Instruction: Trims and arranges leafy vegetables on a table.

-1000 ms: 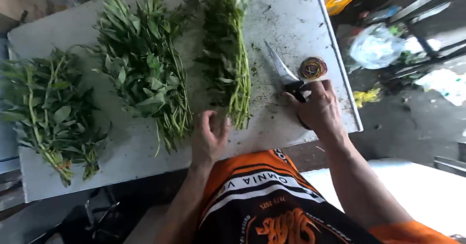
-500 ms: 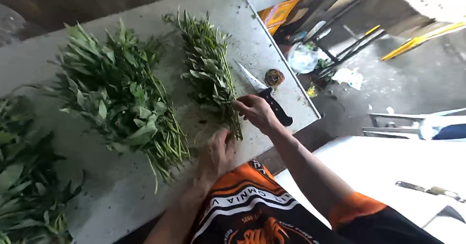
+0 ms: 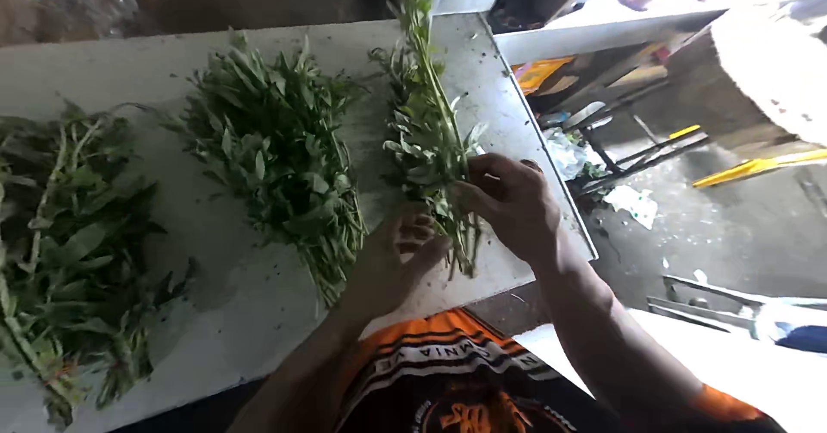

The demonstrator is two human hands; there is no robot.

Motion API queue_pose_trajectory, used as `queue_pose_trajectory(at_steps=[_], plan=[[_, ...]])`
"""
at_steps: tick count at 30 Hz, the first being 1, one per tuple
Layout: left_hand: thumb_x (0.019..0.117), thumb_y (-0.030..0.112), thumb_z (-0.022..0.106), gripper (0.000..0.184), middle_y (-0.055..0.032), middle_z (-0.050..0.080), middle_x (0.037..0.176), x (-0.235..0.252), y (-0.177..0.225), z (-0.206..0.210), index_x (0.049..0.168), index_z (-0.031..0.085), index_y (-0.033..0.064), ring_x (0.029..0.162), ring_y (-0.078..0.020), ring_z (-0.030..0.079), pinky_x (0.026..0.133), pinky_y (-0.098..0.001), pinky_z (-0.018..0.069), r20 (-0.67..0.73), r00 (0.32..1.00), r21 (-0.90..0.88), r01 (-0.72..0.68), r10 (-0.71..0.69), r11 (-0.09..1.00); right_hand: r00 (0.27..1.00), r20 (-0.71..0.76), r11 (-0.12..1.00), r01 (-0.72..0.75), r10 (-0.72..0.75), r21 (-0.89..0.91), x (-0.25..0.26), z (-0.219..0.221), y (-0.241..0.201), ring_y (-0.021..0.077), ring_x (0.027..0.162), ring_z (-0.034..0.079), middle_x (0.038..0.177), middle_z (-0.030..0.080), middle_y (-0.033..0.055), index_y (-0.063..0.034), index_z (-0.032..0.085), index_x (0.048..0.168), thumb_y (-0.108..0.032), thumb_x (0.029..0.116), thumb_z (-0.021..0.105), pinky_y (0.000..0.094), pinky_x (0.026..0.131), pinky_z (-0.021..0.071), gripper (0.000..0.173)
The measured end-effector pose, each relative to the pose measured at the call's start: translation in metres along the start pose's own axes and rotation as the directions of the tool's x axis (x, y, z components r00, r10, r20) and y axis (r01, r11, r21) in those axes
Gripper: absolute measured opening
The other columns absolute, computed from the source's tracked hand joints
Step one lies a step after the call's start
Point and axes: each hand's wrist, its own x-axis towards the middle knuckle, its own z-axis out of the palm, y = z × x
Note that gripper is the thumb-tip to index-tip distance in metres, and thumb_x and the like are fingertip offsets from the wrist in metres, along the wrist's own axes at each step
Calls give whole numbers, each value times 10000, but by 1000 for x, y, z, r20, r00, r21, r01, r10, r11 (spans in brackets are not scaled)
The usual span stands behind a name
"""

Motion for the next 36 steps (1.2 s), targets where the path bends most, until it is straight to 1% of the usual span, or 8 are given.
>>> queue_pose_trajectory(at_steps=[3,6,12,16,20,24,30,36], plan=[[1003,234,653,399,-85,718,1105,-1,2,4,1312,563,0,958,-189,732,863,-366,633,47,989,-201,149,-143,968,972,221,994,64,-83,93,-4,3,-2,44,805,704,977,751,-44,-111,706,1233,-238,1000,634,239,727,620,275],[1081,169,476,382,-124,713,1125,-17,-1,0,1427,461,9,939,-239,742,816,-390,644,23,967,-330,247,-254,911,994,69,990,92,-86,-104,-9,-3,23,73,924,721,1089,749,10,-100,694,1262,-229,1025,593,297,828,622,289],[1081,144,456,409,-149,621,1328,-53,-7,-15,1481,466,62,1078,-330,706,828,-480,653,-43,980,-348,168,-195,922,916,144,887,-309,375,-342,-51,-6,74,231,821,705,912,721,85,-70,706,1060,-418,944,725,508,771,590,368],[1077,205,483,461,-130,605,1342,-50,9,-15,1529,427,132,1061,-319,711,842,-476,653,-32,994,-350,90,-107,933,869,214,890,-405,445,-208,-73,13,89,163,791,704,899,718,53,-58,670,1122,-348,951,733,395,762,600,342],[1117,428,260,525,-71,683,926,-36,1,-13,1464,502,118,687,-176,707,633,-314,639,-139,946,-444,205,-293,872,932,148,882,-361,331,302,-83,1,93,132,741,681,864,698,40,-45,649,1071,-180,1003,615,318,720,604,154],[1122,375,285,450,-16,604,705,-39,-10,-6,1324,548,70,610,-148,675,637,-324,640,-142,912,-522,261,-384,812,942,9,819,-295,335,492,-82,-14,93,87,674,620,816,642,-3,-102,632,1123,-211,1051,528,269,675,576,167],[1086,119,390,412,-165,701,1002,-48,-10,-4,1488,395,28,943,-299,734,879,-468,621,-68,934,-578,250,-351,777,839,197,791,-544,507,282,-90,6,117,126,647,662,792,663,50,0,514,1351,-122,1021,537,297,650,598,352],[1062,53,460,334,-199,721,1105,-51,-13,-10,1387,497,-13,985,-319,738,874,-455,630,-32,957,-513,232,-288,827,946,34,894,-316,322,317,-75,-23,91,46,521,516,635,544,-57,-113,688,1089,-257,1089,439,227,528,499,288]])
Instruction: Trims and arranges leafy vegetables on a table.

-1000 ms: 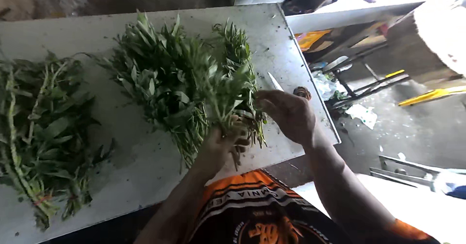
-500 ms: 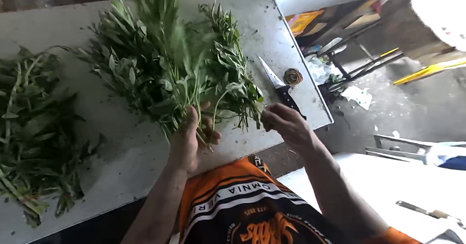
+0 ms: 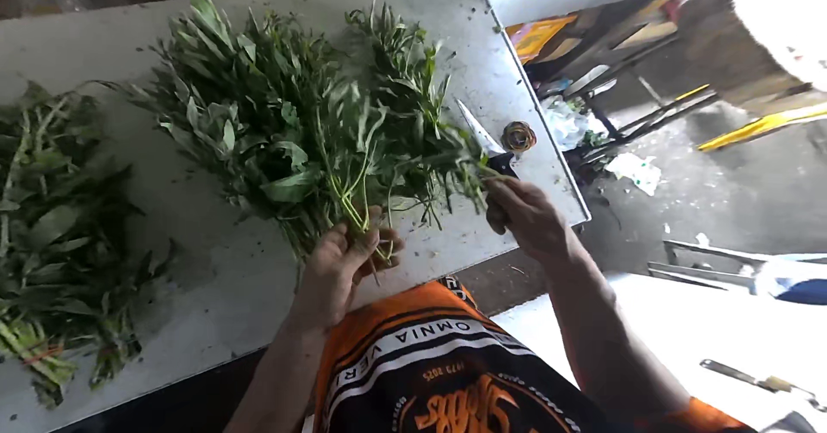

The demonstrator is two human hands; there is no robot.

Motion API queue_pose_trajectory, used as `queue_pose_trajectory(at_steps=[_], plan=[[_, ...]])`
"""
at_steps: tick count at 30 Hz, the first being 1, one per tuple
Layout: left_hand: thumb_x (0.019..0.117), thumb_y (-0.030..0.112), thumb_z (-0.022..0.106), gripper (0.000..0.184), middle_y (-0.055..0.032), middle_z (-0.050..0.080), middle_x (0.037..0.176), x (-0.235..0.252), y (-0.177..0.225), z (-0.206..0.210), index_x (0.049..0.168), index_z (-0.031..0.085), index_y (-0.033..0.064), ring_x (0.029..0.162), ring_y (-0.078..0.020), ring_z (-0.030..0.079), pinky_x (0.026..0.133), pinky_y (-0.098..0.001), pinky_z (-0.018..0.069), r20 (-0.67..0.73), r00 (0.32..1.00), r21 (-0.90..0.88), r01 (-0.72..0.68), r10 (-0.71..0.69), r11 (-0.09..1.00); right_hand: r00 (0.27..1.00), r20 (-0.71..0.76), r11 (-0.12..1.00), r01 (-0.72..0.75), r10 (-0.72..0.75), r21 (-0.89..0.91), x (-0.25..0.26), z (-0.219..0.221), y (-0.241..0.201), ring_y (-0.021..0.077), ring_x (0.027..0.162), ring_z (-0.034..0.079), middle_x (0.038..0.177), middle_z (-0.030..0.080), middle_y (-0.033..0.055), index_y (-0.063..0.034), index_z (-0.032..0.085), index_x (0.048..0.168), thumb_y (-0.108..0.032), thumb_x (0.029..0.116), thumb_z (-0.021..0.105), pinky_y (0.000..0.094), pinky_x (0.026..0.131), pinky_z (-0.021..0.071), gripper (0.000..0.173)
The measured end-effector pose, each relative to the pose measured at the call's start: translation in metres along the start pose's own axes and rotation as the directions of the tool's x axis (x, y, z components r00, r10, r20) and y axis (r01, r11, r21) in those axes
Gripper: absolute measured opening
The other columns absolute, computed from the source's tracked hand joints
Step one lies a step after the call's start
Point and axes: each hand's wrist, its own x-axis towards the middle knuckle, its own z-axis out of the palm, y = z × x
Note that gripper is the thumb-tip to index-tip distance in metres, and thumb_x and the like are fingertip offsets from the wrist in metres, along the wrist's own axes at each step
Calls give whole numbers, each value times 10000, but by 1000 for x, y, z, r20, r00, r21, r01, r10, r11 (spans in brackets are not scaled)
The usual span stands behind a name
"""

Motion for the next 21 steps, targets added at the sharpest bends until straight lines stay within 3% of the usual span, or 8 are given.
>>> queue_pose_trajectory(at_steps=[4,6,7,10,12,15,17,21], plan=[[1038,69,525,263,-145,728,1024,5,2,5,1291,527,-5,898,-269,752,783,-395,653,-25,1000,45,-2,3,999,921,-91,876,323,-378,-359,-14,-10,-55,42,560,569,698,592,-66,-96,661,1204,-272,1096,439,255,537,541,303],[1029,59,538,275,-132,715,976,7,3,7,1295,523,-12,855,-258,749,755,-386,657,-29,999,56,-12,14,998,898,-52,802,362,-436,-474,-16,-8,-59,23,578,583,721,611,-63,-74,654,1221,-279,1096,445,245,547,550,318],[1031,61,538,275,-126,708,963,8,2,8,1296,520,-9,838,-253,749,752,-389,659,-35,999,60,-12,14,998,923,-14,797,323,-384,-510,-14,-6,-54,23,580,582,728,612,-51,-66,655,1219,-255,1087,457,243,548,549,304],[1046,74,515,258,-95,678,916,7,1,9,1293,502,1,785,-227,738,738,-385,660,-56,998,58,-5,8,998,998,64,805,24,17,-593,-3,-2,-26,99,585,608,709,619,4,-85,665,1176,-281,1093,465,330,575,553,291],[1046,77,516,268,-87,662,901,7,2,6,1303,501,3,765,-217,727,718,-378,658,-73,997,56,-10,14,998,1000,-20,838,5,-20,-545,-4,0,-15,82,541,580,670,600,-11,-67,683,1160,-265,1091,452,304,538,536,312],[1050,82,510,247,-66,666,902,4,3,4,1289,509,18,738,-181,721,692,-339,654,-112,994,79,5,4,997,887,-217,880,316,-407,-355,-13,7,-20,4,547,569,685,591,-85,-37,637,1188,-205,1103,419,223,532,546,289],[1052,85,507,256,-62,678,904,6,2,2,1300,505,22,734,-171,723,690,-322,649,-107,994,95,0,11,995,827,-260,852,414,-499,-321,-16,13,-26,5,582,604,719,612,-104,-83,577,1239,-232,1122,385,234,555,574,269],[1037,88,537,286,-76,684,895,10,-2,3,1311,499,14,760,-184,724,722,-333,645,-63,997,103,-28,35,994,970,-54,958,226,-239,-174,-13,18,-14,59,542,597,686,610,-43,-47,605,1210,-186,1087,419,259,530,567,263]])
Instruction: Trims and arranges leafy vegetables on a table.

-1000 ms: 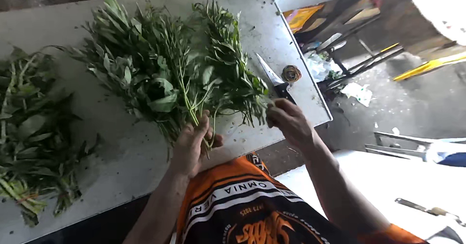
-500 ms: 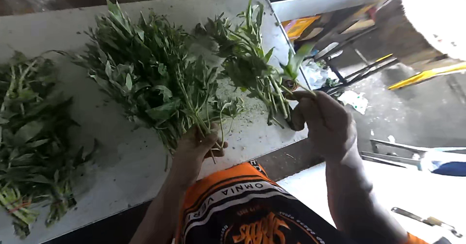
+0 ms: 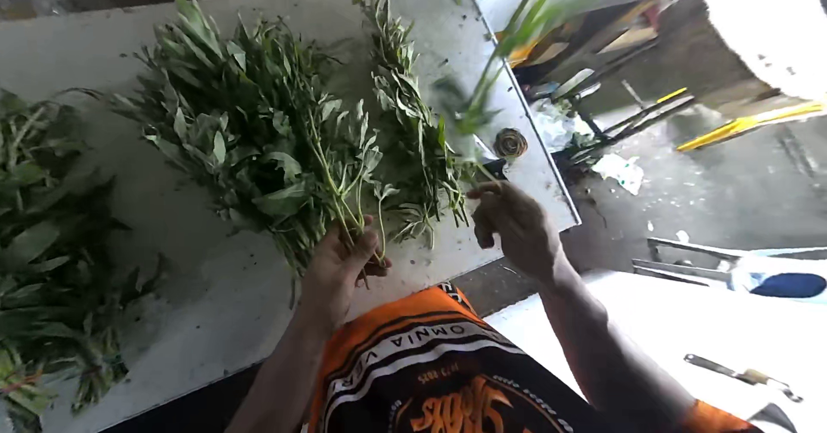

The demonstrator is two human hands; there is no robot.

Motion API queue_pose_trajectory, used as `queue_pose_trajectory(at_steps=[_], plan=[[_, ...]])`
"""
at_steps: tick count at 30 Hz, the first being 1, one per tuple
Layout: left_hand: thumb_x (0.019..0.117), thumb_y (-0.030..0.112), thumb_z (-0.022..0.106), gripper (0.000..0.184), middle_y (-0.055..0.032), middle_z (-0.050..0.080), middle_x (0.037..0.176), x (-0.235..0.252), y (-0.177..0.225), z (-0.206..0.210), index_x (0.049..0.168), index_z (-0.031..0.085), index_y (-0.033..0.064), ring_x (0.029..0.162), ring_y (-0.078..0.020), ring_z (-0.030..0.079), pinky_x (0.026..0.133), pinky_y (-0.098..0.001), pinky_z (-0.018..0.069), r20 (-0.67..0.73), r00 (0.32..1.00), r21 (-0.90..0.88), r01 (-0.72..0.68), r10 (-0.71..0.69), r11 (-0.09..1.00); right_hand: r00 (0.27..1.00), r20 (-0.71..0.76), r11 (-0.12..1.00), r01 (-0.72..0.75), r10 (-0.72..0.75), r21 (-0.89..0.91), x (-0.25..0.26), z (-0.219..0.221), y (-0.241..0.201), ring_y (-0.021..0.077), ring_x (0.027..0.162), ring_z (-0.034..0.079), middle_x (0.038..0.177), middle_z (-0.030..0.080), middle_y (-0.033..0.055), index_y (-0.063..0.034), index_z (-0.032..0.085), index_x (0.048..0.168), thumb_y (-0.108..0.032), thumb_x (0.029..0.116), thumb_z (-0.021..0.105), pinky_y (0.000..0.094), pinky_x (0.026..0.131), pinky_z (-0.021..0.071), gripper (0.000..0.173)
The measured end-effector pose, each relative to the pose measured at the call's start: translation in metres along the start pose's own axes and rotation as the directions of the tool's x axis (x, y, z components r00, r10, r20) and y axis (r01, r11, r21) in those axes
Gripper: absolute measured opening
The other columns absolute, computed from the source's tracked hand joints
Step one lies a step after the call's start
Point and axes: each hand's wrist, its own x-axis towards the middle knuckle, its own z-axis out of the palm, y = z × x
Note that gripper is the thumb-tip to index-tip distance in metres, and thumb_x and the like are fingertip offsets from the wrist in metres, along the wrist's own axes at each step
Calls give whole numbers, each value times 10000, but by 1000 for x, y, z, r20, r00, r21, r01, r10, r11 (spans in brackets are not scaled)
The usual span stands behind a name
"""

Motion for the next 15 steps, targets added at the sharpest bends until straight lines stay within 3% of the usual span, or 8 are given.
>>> queue_pose_trajectory(at_steps=[2,6,9,11,15], plan=[[1017,47,562,308,-97,693,939,-1,-1,3,1317,505,9,811,-203,725,763,-356,642,3,1000,-36,7,-7,999,999,33,997,-17,15,70,0,2,1,56,526,584,668,606,-45,-56,631,1167,-192,1095,414,242,519,554,266],[1015,-4,548,347,-145,714,1027,-8,-7,8,1356,487,-16,891,-253,743,819,-397,645,32,999,-83,41,-39,996,988,-22,950,156,-156,269,5,-2,-29,37,586,608,730,643,-74,-157,651,1179,-243,1106,417,220,565,560,259],[1025,-11,527,341,-166,721,1051,-12,-13,13,1362,479,-40,904,-268,746,836,-403,641,71,996,-95,68,-61,993,975,-9,912,212,-223,351,8,2,-53,44,630,616,798,653,-58,-156,673,1191,-302,1098,465,212,589,565,271],[1037,-10,501,329,-179,722,1071,-12,-14,18,1362,473,-51,918,-276,747,839,-406,641,55,995,-112,93,-87,989,976,83,920,161,-203,358,6,10,-57,53,643,608,799,647,-45,-147,694,1187,-313,1075,516,225,610,561,268],[1080,58,427,317,-161,705,1150,-13,-17,22,1384,439,-35,1008,-259,728,897,-415,617,59,990,-164,137,-129,977,940,342,917,-140,5,372,-8,35,-43,46,639,590,793,665,-21,-70,714,1188,-205,1025,592,223,610,537,244]])
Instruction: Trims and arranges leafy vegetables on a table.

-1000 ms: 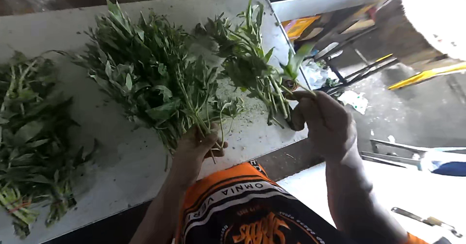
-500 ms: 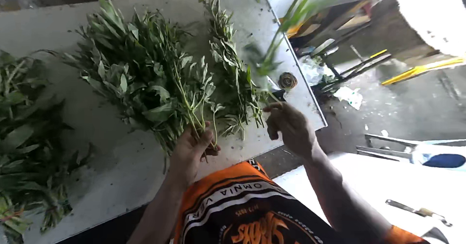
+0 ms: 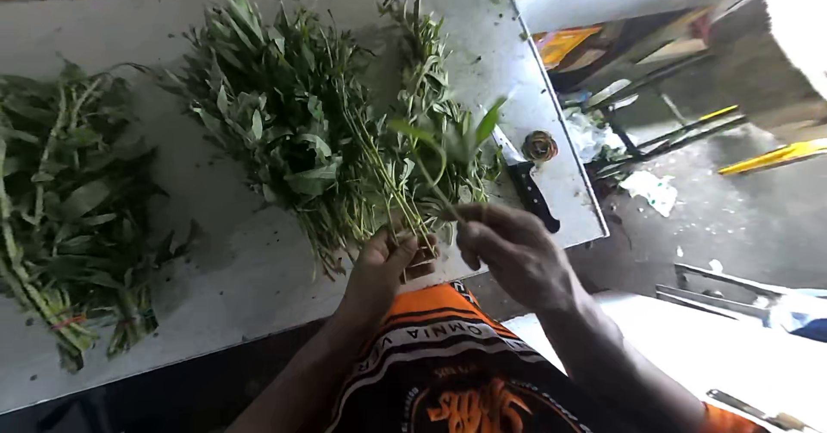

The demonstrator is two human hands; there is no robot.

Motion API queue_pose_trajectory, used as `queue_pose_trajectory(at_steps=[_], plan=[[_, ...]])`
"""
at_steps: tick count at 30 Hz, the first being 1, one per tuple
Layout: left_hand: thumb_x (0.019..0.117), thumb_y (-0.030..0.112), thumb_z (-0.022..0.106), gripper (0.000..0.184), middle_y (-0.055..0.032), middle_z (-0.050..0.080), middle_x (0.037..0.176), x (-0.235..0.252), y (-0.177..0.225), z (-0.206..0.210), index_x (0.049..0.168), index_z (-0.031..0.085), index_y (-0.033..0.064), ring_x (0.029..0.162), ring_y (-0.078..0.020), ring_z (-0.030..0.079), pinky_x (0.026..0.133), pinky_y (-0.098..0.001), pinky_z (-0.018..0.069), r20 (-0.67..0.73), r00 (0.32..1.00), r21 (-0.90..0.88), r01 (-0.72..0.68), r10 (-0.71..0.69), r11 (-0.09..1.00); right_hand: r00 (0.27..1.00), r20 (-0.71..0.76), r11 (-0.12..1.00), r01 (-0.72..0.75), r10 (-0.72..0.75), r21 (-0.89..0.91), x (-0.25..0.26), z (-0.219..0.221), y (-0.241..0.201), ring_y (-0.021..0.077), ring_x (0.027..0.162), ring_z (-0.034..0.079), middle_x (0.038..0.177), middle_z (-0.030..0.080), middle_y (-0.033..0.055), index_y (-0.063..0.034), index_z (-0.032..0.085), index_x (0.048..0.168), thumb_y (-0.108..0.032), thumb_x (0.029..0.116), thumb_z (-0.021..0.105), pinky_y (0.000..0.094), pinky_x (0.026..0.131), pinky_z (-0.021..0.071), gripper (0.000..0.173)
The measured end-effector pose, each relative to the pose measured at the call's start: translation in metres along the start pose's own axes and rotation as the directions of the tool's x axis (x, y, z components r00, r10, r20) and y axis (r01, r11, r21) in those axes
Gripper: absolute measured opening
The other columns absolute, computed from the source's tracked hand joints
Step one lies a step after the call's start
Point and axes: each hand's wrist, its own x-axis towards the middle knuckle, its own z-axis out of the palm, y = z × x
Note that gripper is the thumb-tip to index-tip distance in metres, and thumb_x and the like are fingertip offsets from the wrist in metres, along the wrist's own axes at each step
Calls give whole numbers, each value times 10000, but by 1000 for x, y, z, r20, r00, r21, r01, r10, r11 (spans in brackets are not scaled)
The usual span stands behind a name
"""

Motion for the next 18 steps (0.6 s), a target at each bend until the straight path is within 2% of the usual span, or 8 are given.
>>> queue_pose_trajectory(at_steps=[2,3,5,7,10,12,16,18], plan=[[1099,111,395,305,-138,693,1156,-1,-3,-1,1363,471,-23,1012,-235,721,901,-414,613,6,1000,-5,7,-7,1000,996,18,995,-81,83,-59,-3,12,13,45,655,605,836,683,-19,-39,681,1216,-184,996,644,210,599,535,266],[1100,127,397,309,-136,688,1143,-1,-4,-2,1357,483,-23,1001,-230,720,895,-415,615,-4,1000,-8,13,-13,1000,995,-20,989,-96,94,-113,-4,17,18,49,665,625,855,700,-15,-45,653,1235,-187,967,687,211,600,544,306],[1092,129,436,304,-139,689,1110,-1,-6,-3,1346,496,-26,977,-233,724,875,-416,623,-30,999,17,23,-22,1000,987,-152,975,-73,42,-208,-5,26,27,48,656,648,831,703,-26,-51,603,1226,-199,913,755,208,587,561,378],[1079,112,477,270,-143,717,1081,1,-8,-4,1298,533,-36,960,-238,736,858,-402,629,-31,999,82,11,-9,997,968,-246,987,1,-42,-162,-4,28,32,76,632,657,798,695,-7,-26,617,1171,-151,897,766,232,572,581,336],[1048,87,545,208,-132,733,1015,3,-10,-6,1200,601,-43,898,-219,742,826,-376,635,-10,1000,142,15,-14,990,967,-241,997,80,-79,-6,-5,28,31,105,647,671,809,703,21,-13,656,1183,-102,924,735,268,601,605,285],[1032,104,586,218,-135,725,1016,5,-14,-7,1191,619,-42,900,-223,737,823,-385,640,0,1000,176,21,-21,984,979,-201,1000,25,-24,4,-4,26,35,105,656,671,826,720,27,-18,683,1236,-117,956,703,270,617,603,297],[1054,103,522,245,-136,709,1083,7,-18,-9,1241,592,-40,965,-235,722,853,-407,624,19,999,144,44,-47,989,986,-156,959,-98,57,-266,-5,27,46,16,677,645,841,714,-32,-84,695,1293,-245,1012,640,197,635,566,328],[1067,124,464,272,-132,696,1097,6,-21,-10,1262,564,-36,975,-234,712,867,-420,617,23,998,100,55,-57,993,992,-126,926,-73,27,-370,-9,28,49,23,702,652,848,720,-4,-67,688,1306,-284,1034,608,214,678,573,358]])
